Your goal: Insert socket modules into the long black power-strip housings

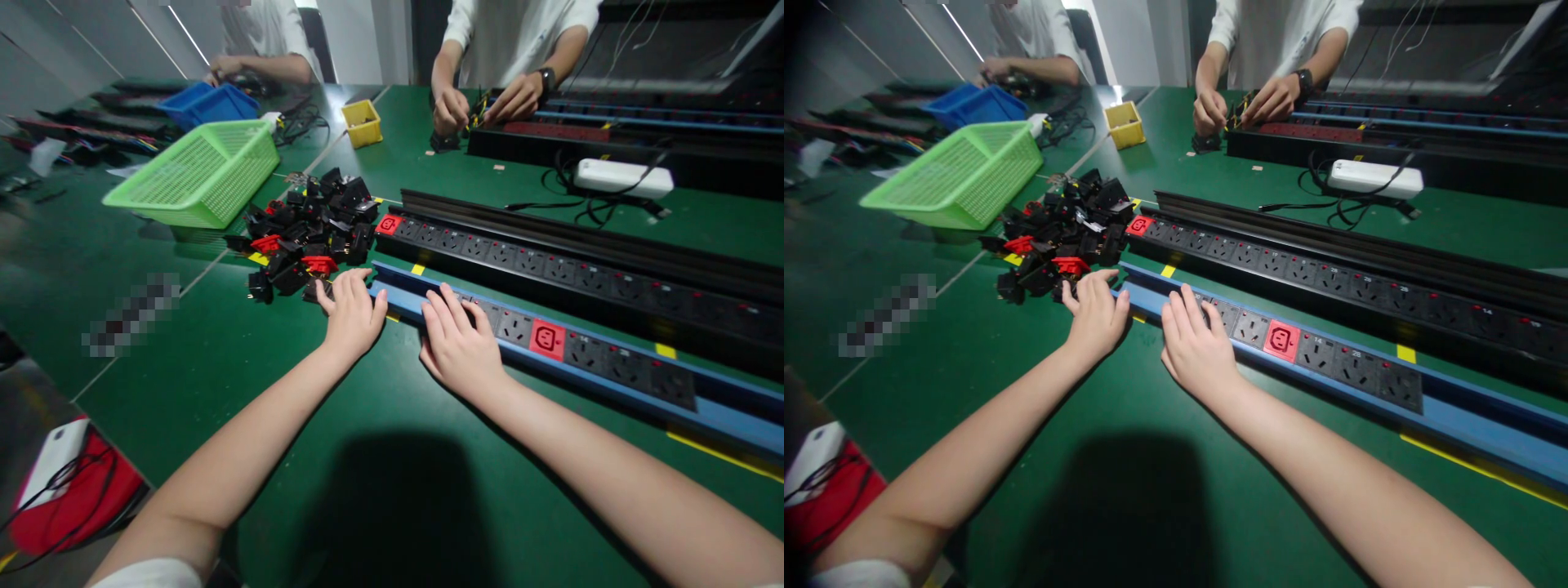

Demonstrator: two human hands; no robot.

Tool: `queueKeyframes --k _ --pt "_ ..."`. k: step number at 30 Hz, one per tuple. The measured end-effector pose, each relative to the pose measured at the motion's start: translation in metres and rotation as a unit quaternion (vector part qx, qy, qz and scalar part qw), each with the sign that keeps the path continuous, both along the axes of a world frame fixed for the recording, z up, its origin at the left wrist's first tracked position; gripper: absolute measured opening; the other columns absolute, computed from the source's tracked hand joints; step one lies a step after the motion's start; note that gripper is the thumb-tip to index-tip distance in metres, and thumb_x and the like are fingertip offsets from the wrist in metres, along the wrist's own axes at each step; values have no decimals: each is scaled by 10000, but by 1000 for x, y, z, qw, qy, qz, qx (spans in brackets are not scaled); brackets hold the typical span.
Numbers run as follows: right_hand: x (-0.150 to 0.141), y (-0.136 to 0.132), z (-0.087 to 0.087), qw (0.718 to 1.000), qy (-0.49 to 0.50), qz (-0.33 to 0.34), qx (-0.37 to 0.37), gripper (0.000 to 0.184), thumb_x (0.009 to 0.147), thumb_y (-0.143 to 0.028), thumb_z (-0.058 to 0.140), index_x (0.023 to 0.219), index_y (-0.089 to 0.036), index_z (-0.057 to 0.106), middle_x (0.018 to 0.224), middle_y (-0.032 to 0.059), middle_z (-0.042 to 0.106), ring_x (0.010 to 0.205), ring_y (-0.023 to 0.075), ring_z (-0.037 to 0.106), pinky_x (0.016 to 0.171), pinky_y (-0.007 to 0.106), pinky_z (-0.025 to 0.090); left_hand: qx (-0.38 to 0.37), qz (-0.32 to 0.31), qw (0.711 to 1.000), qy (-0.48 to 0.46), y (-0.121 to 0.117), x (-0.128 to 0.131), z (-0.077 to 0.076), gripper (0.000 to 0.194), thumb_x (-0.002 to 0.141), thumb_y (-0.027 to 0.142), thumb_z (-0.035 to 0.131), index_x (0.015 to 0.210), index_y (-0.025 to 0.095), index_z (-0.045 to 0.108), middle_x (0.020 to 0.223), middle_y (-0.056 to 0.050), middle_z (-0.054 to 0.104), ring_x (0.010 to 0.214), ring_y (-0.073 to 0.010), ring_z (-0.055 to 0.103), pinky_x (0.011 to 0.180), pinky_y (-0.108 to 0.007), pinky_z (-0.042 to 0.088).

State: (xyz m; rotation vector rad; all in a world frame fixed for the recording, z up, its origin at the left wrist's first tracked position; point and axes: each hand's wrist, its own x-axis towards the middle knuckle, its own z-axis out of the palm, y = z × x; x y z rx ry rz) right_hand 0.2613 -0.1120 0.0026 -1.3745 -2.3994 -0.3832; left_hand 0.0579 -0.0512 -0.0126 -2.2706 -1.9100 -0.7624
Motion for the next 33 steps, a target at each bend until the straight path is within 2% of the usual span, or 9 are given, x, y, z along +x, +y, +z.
queueKeyframes --k 5,6,10,12,19,23,26,29,33 --pt "0 0 -1 1000 8 4 -1 502 950 -249 487 1396 -24 533 1520 195 506 1461 341 383 1104 473 272 14 -53 999 2 0 -2 3 543 1000 425 333 1343 39 503 1337 -251 578 1307 -357 490 1142 -537 324" --pt "0 0 -1 1000 11 4 -1 504 949 -250 491 1397 -23 532 1520 196 506 1461 342 382 1105 475 271 18 -60 998 6 -1 -1 4 544 999 417 336 1350 34 496 1348 -254 572 1319 -355 485 1138 -524 332" --pt "0 1 -2 1000 15 5 2 501 952 -248 487 1397 -22 532 1514 199 511 1462 345 381 1102 482 273 36 -12 999 24 -6 3 4 525 998 417 369 1387 82 479 1422 -236 545 1429 -383 391 1197 -659 65" --pt "0 1 -2 1000 15 5 3 496 951 -243 489 1391 -20 535 1513 200 512 1462 345 380 1097 483 278 21 8 1000 22 -7 3 2 535 999 435 368 1394 91 478 1429 -240 541 1437 -398 378 1174 -701 14" --pt "0 0 -1 1000 4 2 -8 496 961 -263 476 1397 -32 524 1525 189 502 1473 343 359 1099 482 281 10 -23 1000 10 -3 -1 1 584 989 452 355 1380 38 485 1388 -272 549 1362 -390 448 1127 -555 276" --pt "1 0 -1 1000 -1 2 -12 505 964 -269 469 1405 -26 511 1528 185 499 1481 346 341 1105 483 282 18 -35 998 -43 -2 -3 5 506 989 432 365 1348 108 513 1367 -208 576 1354 -344 458 1139 -510 256" --pt "1 0 -2 1000 1 4 -13 507 966 -271 466 1407 -26 508 1531 188 495 1480 348 340 1105 485 282 16 9 991 -135 3 -9 9 402 987 330 316 1248 182 584 1284 -132 634 1259 -292 525 1106 -496 288" --pt "1 0 -3 1000 7 5 -16 512 961 -270 476 1413 -29 502 1533 195 490 1483 350 333 1106 488 281 -13 59 979 -196 11 -16 12 275 902 296 467 1093 226 650 1167 -73 691 1162 -276 570 1081 -490 327" --pt "1 0 -3 1000 11 8 -20 526 957 -277 483 1419 -25 494 1536 198 484 1487 356 321 1109 494 285 -51 24 975 -216 21 -22 12 199 877 263 503 1014 239 646 1174 -29 707 1203 -277 558 1130 -518 296"
